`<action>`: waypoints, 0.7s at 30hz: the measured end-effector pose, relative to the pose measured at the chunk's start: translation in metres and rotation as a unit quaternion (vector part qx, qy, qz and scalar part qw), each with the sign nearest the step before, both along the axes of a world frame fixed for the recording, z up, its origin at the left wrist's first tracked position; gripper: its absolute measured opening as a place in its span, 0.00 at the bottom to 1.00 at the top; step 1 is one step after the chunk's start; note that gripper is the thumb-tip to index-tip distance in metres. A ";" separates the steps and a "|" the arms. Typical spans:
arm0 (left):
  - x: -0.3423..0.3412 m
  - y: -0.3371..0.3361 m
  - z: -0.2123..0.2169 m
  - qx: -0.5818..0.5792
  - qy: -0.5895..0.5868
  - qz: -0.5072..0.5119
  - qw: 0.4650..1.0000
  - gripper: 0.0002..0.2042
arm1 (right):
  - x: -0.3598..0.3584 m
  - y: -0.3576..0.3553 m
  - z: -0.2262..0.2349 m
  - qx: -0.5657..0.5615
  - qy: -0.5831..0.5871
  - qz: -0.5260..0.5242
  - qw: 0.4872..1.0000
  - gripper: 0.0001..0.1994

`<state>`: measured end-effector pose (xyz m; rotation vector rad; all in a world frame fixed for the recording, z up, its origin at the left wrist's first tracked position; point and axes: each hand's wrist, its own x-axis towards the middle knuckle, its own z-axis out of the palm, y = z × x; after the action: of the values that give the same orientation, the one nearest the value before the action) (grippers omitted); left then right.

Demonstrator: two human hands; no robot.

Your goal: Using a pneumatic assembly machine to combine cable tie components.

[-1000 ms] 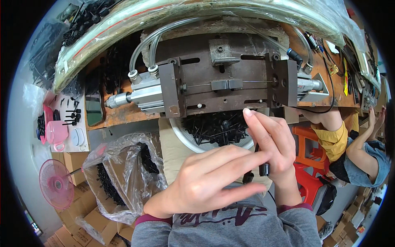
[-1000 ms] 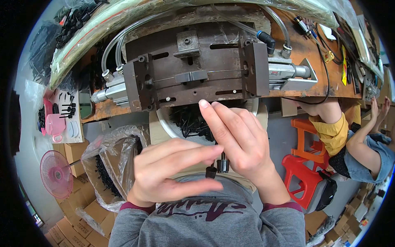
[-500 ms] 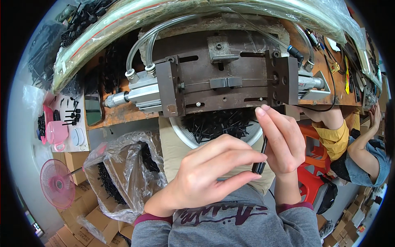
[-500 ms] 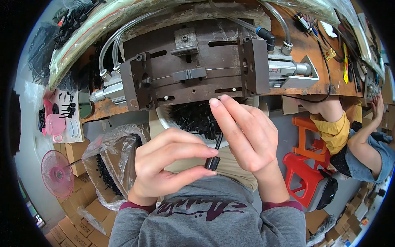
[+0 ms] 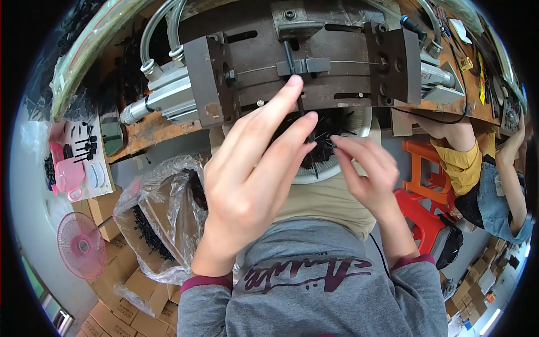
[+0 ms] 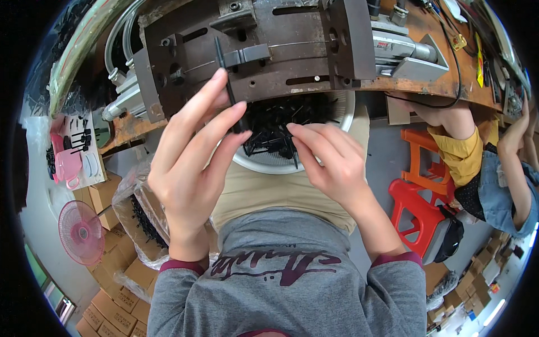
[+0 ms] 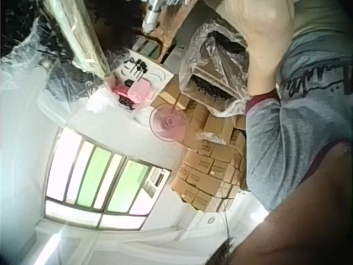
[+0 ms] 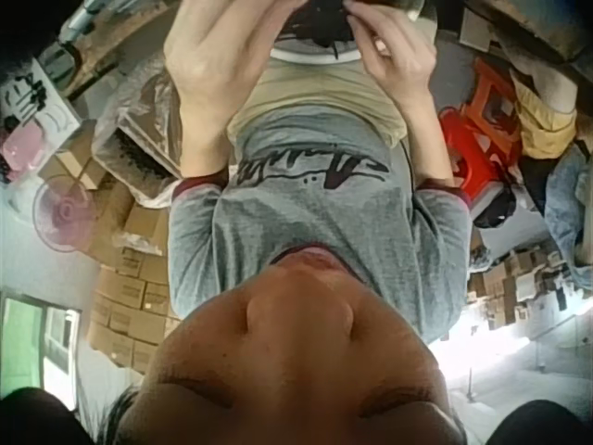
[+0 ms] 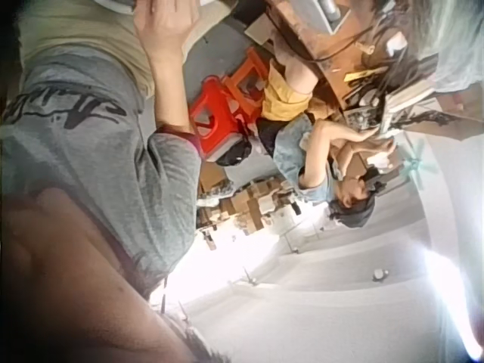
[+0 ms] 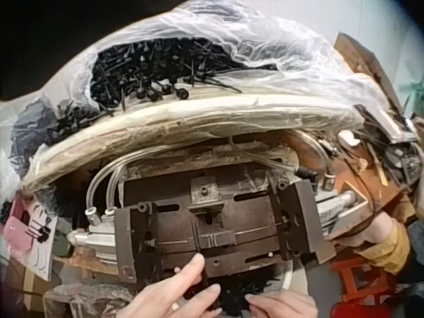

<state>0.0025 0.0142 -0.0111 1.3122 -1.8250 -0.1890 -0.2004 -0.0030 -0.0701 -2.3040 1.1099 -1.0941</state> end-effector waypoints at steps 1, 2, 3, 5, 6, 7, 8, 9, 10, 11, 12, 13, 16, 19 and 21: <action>-0.001 -0.003 -0.003 -0.001 -0.024 0.003 1.000 0.16 | -0.001 0.005 -0.016 0.043 0.008 0.009 0.999 0.12; -0.003 -0.006 -0.005 -0.003 -0.047 0.006 0.999 0.15 | -0.002 0.010 -0.034 0.085 0.017 0.018 0.996 0.11; -0.004 -0.007 -0.007 -0.006 -0.070 0.009 0.997 0.15 | -0.003 0.015 -0.051 0.126 0.026 0.027 0.991 0.10; -0.006 -0.010 -0.009 -0.017 -0.094 0.008 0.995 0.14 | 0.000 0.023 -0.077 0.115 0.081 0.046 0.989 0.07; -0.007 -0.011 -0.009 -0.023 -0.106 0.008 0.994 0.13 | 0.003 0.026 -0.088 0.108 0.108 0.055 0.987 0.06; -0.009 -0.011 -0.010 -0.032 -0.127 0.017 0.991 0.13 | 0.007 0.028 -0.096 0.097 0.137 0.068 0.983 0.05; -0.010 -0.011 -0.009 -0.029 -0.133 0.021 0.991 0.13 | 0.012 0.030 -0.104 0.086 0.165 0.081 0.979 0.04; -0.012 -0.010 -0.008 -0.026 -0.138 0.025 0.990 0.13 | 0.016 0.031 -0.112 0.075 0.194 0.094 0.974 0.03; -0.012 -0.010 -0.008 -0.022 -0.144 0.031 0.989 0.13 | 0.021 0.032 -0.122 0.058 0.207 0.100 0.972 0.03; -0.012 -0.011 -0.006 -0.018 -0.148 0.033 0.988 0.13 | 0.025 0.033 -0.132 0.040 0.220 0.105 0.969 0.03; -0.012 -0.013 -0.003 -0.015 -0.153 0.035 0.988 0.13 | 0.028 0.035 -0.142 0.036 0.228 0.109 0.967 0.03; -0.012 -0.014 -0.002 -0.012 -0.157 0.036 0.987 0.13 | 0.030 0.036 -0.153 0.032 0.235 0.111 0.965 0.03; -0.009 -0.017 -0.001 -0.008 -0.158 0.029 0.987 0.12 | 0.036 0.038 -0.169 0.021 0.244 0.113 0.963 0.04; -0.009 -0.017 -0.001 -0.002 -0.156 0.038 0.987 0.12 | 0.041 0.037 -0.179 0.014 0.265 0.120 0.957 0.04; -0.009 -0.016 0.000 0.002 -0.159 0.041 0.986 0.11 | 0.043 0.034 -0.185 0.012 0.283 0.132 0.950 0.04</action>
<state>-0.0067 -0.0022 -0.0116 1.4845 -2.0286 0.0672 -0.1572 0.0310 -0.2556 -2.7277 0.9382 -0.3170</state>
